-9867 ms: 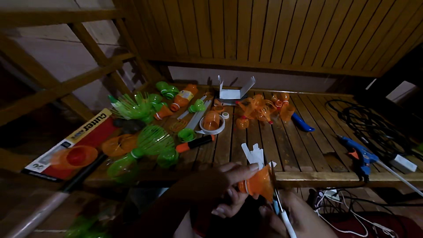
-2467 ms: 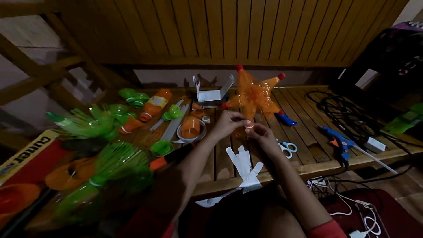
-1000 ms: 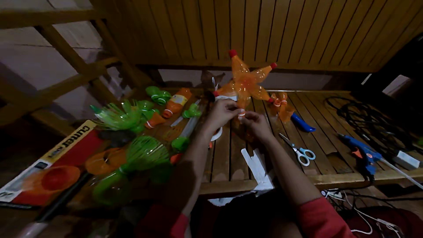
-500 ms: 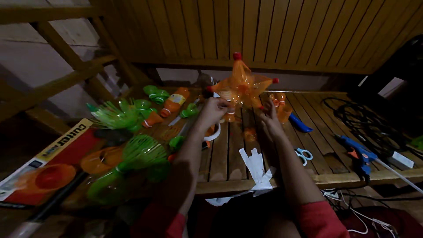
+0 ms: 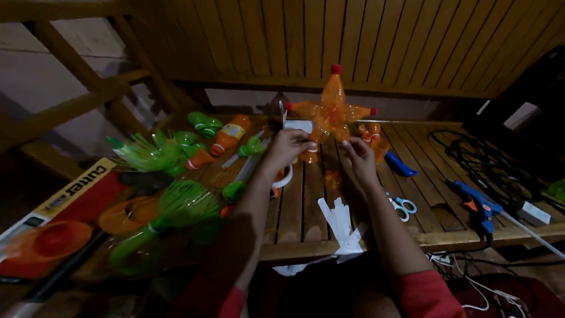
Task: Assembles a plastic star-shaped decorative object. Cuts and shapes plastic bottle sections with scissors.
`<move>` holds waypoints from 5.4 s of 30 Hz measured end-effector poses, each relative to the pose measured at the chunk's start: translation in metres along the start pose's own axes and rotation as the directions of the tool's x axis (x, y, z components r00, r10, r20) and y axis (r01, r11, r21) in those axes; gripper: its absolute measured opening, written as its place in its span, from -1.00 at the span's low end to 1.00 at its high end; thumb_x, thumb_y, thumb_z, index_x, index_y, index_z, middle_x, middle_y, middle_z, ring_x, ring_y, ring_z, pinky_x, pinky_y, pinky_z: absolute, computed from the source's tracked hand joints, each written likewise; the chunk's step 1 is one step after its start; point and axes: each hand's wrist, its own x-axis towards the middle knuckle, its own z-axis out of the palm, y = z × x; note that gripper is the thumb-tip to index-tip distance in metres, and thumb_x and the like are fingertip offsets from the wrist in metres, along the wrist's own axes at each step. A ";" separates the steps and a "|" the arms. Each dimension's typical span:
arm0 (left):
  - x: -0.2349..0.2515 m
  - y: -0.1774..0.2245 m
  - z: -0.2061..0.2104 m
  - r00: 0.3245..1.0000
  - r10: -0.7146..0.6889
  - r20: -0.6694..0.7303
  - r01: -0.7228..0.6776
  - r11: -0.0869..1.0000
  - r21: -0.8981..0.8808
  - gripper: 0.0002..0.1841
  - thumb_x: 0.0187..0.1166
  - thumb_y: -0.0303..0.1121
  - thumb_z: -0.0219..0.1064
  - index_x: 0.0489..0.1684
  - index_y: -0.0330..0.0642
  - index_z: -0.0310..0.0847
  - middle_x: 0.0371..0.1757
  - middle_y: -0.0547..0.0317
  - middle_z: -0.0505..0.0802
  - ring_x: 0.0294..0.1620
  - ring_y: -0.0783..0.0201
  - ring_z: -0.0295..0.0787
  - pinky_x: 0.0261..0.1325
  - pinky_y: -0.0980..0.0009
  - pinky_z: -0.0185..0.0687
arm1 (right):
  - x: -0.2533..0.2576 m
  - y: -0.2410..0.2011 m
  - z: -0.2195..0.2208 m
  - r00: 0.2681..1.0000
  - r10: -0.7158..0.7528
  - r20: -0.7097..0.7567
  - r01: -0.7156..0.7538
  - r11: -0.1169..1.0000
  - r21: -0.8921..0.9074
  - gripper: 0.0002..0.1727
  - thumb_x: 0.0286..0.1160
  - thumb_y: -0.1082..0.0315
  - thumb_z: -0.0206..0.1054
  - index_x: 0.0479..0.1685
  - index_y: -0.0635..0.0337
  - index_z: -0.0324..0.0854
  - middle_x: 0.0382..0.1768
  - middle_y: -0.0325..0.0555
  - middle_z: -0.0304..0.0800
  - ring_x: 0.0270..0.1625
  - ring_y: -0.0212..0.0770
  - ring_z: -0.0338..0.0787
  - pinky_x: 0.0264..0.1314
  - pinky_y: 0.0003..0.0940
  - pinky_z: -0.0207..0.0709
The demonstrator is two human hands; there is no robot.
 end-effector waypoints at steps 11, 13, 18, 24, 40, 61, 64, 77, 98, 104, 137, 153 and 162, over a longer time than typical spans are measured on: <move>-0.001 -0.002 -0.002 1.000 0.019 0.005 -0.018 0.976 -0.216 -0.76 0.51 -0.59 0.42 0.11 -0.37 0.67 0.01 0.14 0.84 -0.03 0.51 0.81 0.14 0.53 0.73 | 0.004 0.006 0.000 0.995 -0.060 -0.074 0.071 0.987 0.144 -0.78 0.77 0.38 0.18 0.15 0.34 0.61 -0.03 -0.17 0.78 -0.07 -0.49 0.73 0.01 -0.52 0.63; 0.000 -0.003 -0.003 1.000 0.028 0.006 -0.026 0.974 -0.226 -0.72 0.51 -0.59 0.41 0.16 -0.35 0.64 0.06 0.13 0.83 0.00 0.49 0.81 0.16 0.51 0.74 | 0.004 0.007 0.000 0.995 -0.062 -0.080 0.074 0.985 0.154 -0.77 0.77 0.38 0.18 0.16 0.34 0.61 -0.04 -0.18 0.77 -0.08 -0.49 0.72 0.01 -0.52 0.62; 0.001 -0.006 -0.004 0.999 0.038 0.018 -0.032 0.968 -0.251 -0.67 0.52 -0.58 0.39 0.23 -0.33 0.58 0.08 0.16 0.83 0.02 0.50 0.80 0.16 0.52 0.73 | 0.003 0.007 0.001 0.995 -0.061 -0.082 0.074 0.982 0.175 -0.77 0.77 0.38 0.18 0.17 0.34 0.60 -0.06 -0.19 0.75 -0.10 -0.50 0.71 0.00 -0.53 0.62; 0.000 -0.004 -0.005 1.000 0.012 0.023 -0.006 0.966 -0.257 -0.67 0.53 -0.58 0.39 0.25 -0.33 0.57 0.04 0.15 0.84 -0.02 0.51 0.80 0.12 0.53 0.72 | 0.001 0.004 0.001 0.996 -0.051 -0.078 0.065 0.981 0.185 -0.79 0.79 0.37 0.15 0.16 0.29 0.60 -0.02 -0.22 0.77 -0.08 -0.50 0.72 0.02 -0.52 0.63; 0.003 -0.014 -0.008 1.000 0.025 -0.002 -0.025 0.971 -0.239 -0.73 0.55 -0.57 0.38 0.18 -0.30 0.64 0.12 0.13 0.83 0.04 0.46 0.81 0.17 0.48 0.73 | 0.002 0.004 0.002 0.994 -0.060 -0.090 0.078 0.975 0.209 -0.79 0.77 0.40 0.17 0.16 0.31 0.60 -0.05 -0.23 0.75 -0.11 -0.53 0.70 -0.02 -0.56 0.61; -0.001 -0.004 -0.009 1.000 -0.012 -0.017 0.008 0.976 -0.216 -0.78 0.54 -0.60 0.39 0.10 -0.34 0.67 0.05 0.16 0.84 0.00 0.52 0.80 0.16 0.53 0.72 | 0.000 0.001 0.002 0.993 -0.061 -0.098 0.078 0.982 0.173 -0.79 0.76 0.40 0.20 0.16 0.31 0.60 -0.09 -0.23 0.74 -0.12 -0.54 0.70 -0.03 -0.57 0.61; 0.000 -0.007 -0.009 1.000 0.018 -0.013 -0.020 0.978 -0.210 -0.78 0.54 -0.58 0.39 0.10 -0.33 0.67 0.04 0.18 0.85 -0.01 0.52 0.81 0.16 0.52 0.74 | 0.001 0.003 0.002 0.993 -0.080 -0.092 0.094 0.983 0.155 -0.78 0.76 0.39 0.19 0.17 0.35 0.59 -0.09 -0.19 0.75 -0.13 -0.52 0.70 -0.04 -0.56 0.61; 0.000 -0.010 -0.010 1.000 0.023 -0.011 -0.025 0.973 -0.231 -0.78 0.53 -0.59 0.39 0.08 -0.32 0.67 0.03 0.20 0.85 -0.01 0.52 0.82 0.15 0.52 0.74 | 0.001 0.001 0.001 0.993 -0.073 -0.095 0.087 0.985 0.151 -0.79 0.77 0.39 0.19 0.15 0.34 0.60 -0.09 -0.20 0.74 -0.14 -0.53 0.69 -0.05 -0.58 0.60; 0.001 -0.009 -0.012 0.998 -0.050 -0.035 0.041 0.976 -0.215 -0.72 0.51 -0.57 0.44 0.15 -0.35 0.65 0.04 0.14 0.86 -0.03 0.50 0.82 0.12 0.52 0.74 | 0.006 0.008 -0.005 0.986 0.084 -0.144 -0.067 0.991 0.120 -0.70 0.81 0.31 0.15 0.23 0.40 0.56 0.02 -0.01 0.75 -0.05 -0.38 0.70 0.05 -0.42 0.60; 0.002 -0.011 -0.013 0.998 -0.044 -0.047 0.035 0.982 -0.184 -0.74 0.56 -0.46 0.43 0.15 -0.31 0.68 0.06 0.12 0.84 -0.03 0.46 0.81 0.12 0.48 0.74 | 0.006 0.003 -0.003 0.921 0.376 -0.101 -0.374 0.927 0.044 -0.68 0.81 0.27 0.18 0.21 0.39 0.57 -0.05 0.06 0.72 -0.11 -0.26 0.70 0.00 -0.30 0.60; 0.001 -0.009 -0.013 0.984 -0.175 -0.027 0.148 0.896 -0.419 -0.70 0.81 -0.46 0.09 0.42 -0.31 0.47 0.40 0.06 0.65 0.22 0.33 0.72 0.33 0.37 0.65 | 0.002 0.001 -0.003 0.949 0.251 -0.192 -0.316 0.776 -0.545 -0.53 0.84 0.16 0.09 0.42 0.40 0.53 0.30 0.35 0.65 0.36 0.27 0.68 0.41 0.18 0.53; 0.001 -0.010 -0.014 0.986 -0.163 -0.019 0.137 0.880 -0.455 -0.70 0.78 -0.55 0.08 0.41 -0.32 0.48 0.32 0.06 0.70 0.17 0.30 0.76 0.31 0.32 0.69 | 0.002 0.002 -0.002 0.953 0.238 -0.188 -0.303 0.773 -0.557 -0.55 0.84 0.19 0.09 0.37 0.41 0.57 0.29 0.34 0.66 0.34 0.25 0.70 0.40 0.14 0.54; 0.002 -0.012 -0.014 0.987 -0.157 -0.032 0.126 0.886 -0.445 -0.69 0.82 -0.49 0.02 0.43 -0.30 0.46 0.35 0.11 0.66 0.15 0.32 0.76 0.28 0.30 0.70 | 0.002 0.002 -0.003 0.951 0.238 -0.198 -0.309 0.769 -0.560 -0.56 0.83 0.19 0.10 0.35 0.39 0.58 0.30 0.34 0.66 0.36 0.27 0.68 0.40 0.17 0.53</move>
